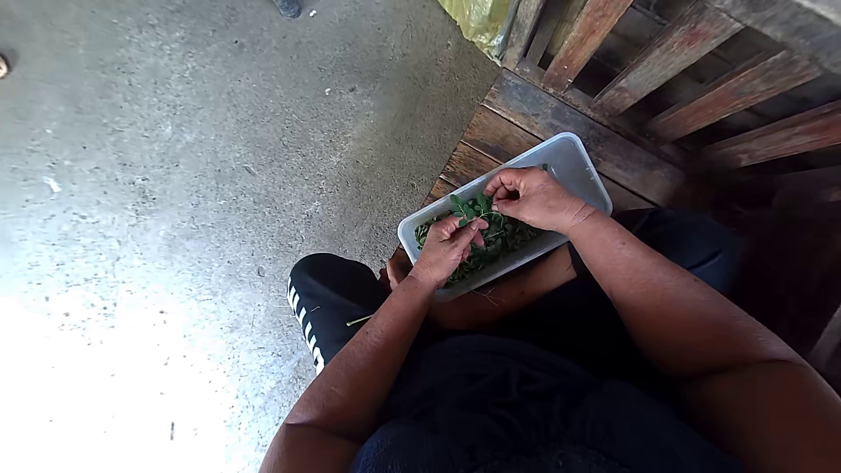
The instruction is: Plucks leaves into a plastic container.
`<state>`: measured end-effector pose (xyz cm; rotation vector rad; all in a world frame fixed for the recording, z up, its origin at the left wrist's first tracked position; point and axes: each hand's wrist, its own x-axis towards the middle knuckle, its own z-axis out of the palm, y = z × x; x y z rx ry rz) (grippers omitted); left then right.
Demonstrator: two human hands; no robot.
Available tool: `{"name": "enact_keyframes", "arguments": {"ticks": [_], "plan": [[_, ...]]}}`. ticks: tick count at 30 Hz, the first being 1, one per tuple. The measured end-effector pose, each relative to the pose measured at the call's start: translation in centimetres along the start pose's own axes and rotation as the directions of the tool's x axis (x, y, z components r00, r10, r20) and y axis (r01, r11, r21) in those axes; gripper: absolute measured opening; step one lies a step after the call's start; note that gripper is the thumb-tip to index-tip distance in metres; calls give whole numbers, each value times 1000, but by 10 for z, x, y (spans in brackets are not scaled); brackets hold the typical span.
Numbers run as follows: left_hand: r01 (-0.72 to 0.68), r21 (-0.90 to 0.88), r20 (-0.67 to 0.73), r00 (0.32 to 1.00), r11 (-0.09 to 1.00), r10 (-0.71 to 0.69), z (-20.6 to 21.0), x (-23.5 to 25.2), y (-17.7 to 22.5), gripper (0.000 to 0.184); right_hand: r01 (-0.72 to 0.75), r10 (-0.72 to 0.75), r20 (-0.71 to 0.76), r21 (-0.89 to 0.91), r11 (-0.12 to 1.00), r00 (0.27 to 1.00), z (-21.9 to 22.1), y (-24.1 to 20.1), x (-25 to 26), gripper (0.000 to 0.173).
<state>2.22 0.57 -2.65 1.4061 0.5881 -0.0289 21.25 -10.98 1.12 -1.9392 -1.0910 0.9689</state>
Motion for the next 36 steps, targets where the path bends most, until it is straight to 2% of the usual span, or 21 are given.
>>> {"name": "enact_keyframes", "arguments": {"ticks": [3,7,10,14,18,20,22,24,27,30,33,36], "plan": [[-1,7,10,1000,1000,1,1,0,2,17,-103,95,65,136,985,993,-3,-3,-2,10],[32,34,15,999,999,-32,3,-1,3,17,-245,216,131,288,926,968,-4,-8,-2,14],[26,30,7,1000,999,-26,3,-1,1,18,-253,215,159,283,925,964,-1,-5,-1,11],[30,27,-1,1000,999,-30,5,0,4,19,-227,212,95,194,954,973,2,-5,1,8],[45,49,-17,999,998,-45,4,0,4,20,-217,217,21,224,950,976,-1,-4,1,7],[39,52,-10,999,998,-38,5,-1,4,20,-239,227,78,257,936,971,-1,-3,0,11],[-8,35,17,1000,999,8,6,1,7,18,-285,242,168,312,906,955,1,-5,-1,25],[-30,32,20,999,999,29,7,2,8,18,-305,248,197,358,883,949,4,-6,0,33],[-29,19,38,999,999,28,6,2,7,18,-294,249,165,363,885,954,1,-6,1,26],[-36,14,108,994,999,34,4,3,5,18,-209,163,168,311,927,972,-1,-5,-1,11],[-50,24,143,989,998,46,5,4,4,17,-138,91,219,213,967,972,5,-10,-4,10],[-33,28,139,990,999,29,5,4,3,17,-94,70,193,113,989,979,10,-12,-3,3]]}}
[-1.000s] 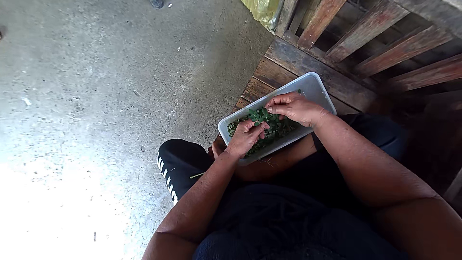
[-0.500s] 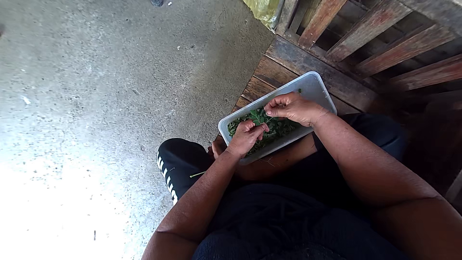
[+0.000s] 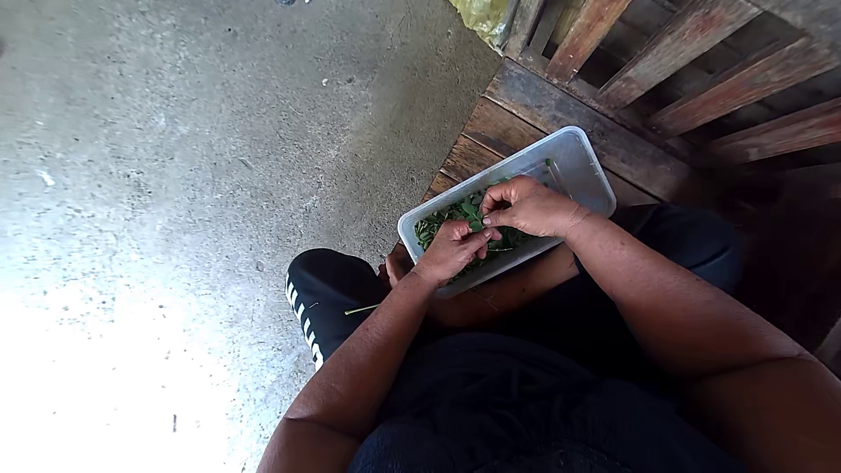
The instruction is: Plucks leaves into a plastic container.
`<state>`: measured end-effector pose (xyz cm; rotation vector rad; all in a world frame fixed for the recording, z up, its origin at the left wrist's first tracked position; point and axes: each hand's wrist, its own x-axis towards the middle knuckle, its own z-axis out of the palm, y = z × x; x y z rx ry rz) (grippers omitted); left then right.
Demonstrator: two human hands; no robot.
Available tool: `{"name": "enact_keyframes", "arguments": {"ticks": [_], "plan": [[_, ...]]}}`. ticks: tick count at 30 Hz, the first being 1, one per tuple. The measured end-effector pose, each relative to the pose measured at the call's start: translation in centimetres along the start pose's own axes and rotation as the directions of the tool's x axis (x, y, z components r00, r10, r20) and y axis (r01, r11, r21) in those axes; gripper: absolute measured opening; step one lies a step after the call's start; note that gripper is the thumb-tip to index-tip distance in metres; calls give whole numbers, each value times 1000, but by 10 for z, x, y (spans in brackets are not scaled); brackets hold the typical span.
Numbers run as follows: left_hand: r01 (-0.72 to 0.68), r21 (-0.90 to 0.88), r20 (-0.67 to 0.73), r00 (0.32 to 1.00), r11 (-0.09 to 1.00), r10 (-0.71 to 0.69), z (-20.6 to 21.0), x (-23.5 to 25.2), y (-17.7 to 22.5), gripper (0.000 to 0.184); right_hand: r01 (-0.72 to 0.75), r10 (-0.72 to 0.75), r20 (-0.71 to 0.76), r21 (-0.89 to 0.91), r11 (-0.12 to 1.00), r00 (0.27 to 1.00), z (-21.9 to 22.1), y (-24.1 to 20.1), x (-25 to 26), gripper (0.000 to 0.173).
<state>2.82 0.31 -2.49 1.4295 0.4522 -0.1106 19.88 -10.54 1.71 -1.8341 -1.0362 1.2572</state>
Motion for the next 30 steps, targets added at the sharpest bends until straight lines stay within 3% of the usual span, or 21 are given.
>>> {"name": "enact_keyframes", "arguments": {"ticks": [8,15,19,26,30], "plan": [[51,-9,-10,999,999,-51,-2,0,3,24,-48,45,-95,-32,998,994,-10,0,-1,8],[33,-20,6,999,999,-33,-2,0,3,23,-152,151,22,228,962,988,-11,7,0,11],[28,-21,1,1000,999,-28,-1,0,3,22,-121,138,-23,349,929,990,-7,5,2,30],[31,-12,-8,999,999,-31,-1,1,4,23,-136,141,-139,48,990,980,-12,-2,-1,30],[40,-21,-1,999,999,-40,-3,1,3,22,-136,130,-163,-26,990,978,-19,-1,-3,26]]}}
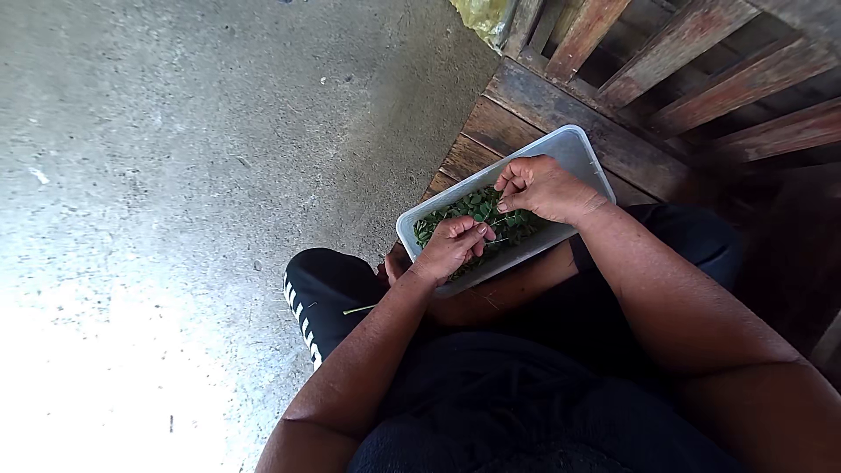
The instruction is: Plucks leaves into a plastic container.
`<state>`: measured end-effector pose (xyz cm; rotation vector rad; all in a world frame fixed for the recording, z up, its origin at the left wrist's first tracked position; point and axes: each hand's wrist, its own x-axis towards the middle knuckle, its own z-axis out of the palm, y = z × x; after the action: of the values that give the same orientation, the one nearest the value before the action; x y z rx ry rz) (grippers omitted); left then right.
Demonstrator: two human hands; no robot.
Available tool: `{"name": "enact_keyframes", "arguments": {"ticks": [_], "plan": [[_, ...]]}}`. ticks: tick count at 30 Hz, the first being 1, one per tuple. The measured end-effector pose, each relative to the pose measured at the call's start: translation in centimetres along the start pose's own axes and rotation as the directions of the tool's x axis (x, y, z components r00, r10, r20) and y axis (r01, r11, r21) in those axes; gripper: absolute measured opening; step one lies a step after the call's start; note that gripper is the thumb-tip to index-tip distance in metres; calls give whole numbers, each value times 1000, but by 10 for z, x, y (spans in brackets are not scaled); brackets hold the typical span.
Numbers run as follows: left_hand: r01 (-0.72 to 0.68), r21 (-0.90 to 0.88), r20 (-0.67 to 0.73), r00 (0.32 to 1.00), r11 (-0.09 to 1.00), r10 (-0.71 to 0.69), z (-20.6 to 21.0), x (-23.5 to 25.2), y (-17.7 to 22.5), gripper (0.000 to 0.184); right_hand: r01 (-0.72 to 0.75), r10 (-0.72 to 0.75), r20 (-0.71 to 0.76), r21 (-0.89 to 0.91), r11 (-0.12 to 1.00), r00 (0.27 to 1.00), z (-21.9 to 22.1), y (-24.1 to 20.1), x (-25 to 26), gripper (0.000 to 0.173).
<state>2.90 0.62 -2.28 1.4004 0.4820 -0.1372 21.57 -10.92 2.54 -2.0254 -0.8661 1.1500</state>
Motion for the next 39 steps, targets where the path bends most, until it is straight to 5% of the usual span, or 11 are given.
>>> {"name": "enact_keyframes", "arguments": {"ticks": [15,22,28,31,34,39], "plan": [[-19,45,53,998,999,16,1,0,-3,23,-25,5,182,110,994,983,11,6,7,7],[10,67,17,1000,998,-11,0,1,-3,24,30,-8,-64,352,935,998,15,12,10,8],[7,48,-11,1000,999,-6,2,1,-2,21,194,-195,99,16,981,976,23,8,8,10],[-12,51,-13,1000,999,13,1,1,-2,21,282,-283,17,40,958,959,27,10,8,3],[-5,56,-4,1000,998,5,1,1,-1,22,207,-204,-54,76,975,978,13,6,7,5],[-9,46,20,1000,999,9,0,1,-1,23,55,-55,28,17,998,998,-3,11,6,22]]}}
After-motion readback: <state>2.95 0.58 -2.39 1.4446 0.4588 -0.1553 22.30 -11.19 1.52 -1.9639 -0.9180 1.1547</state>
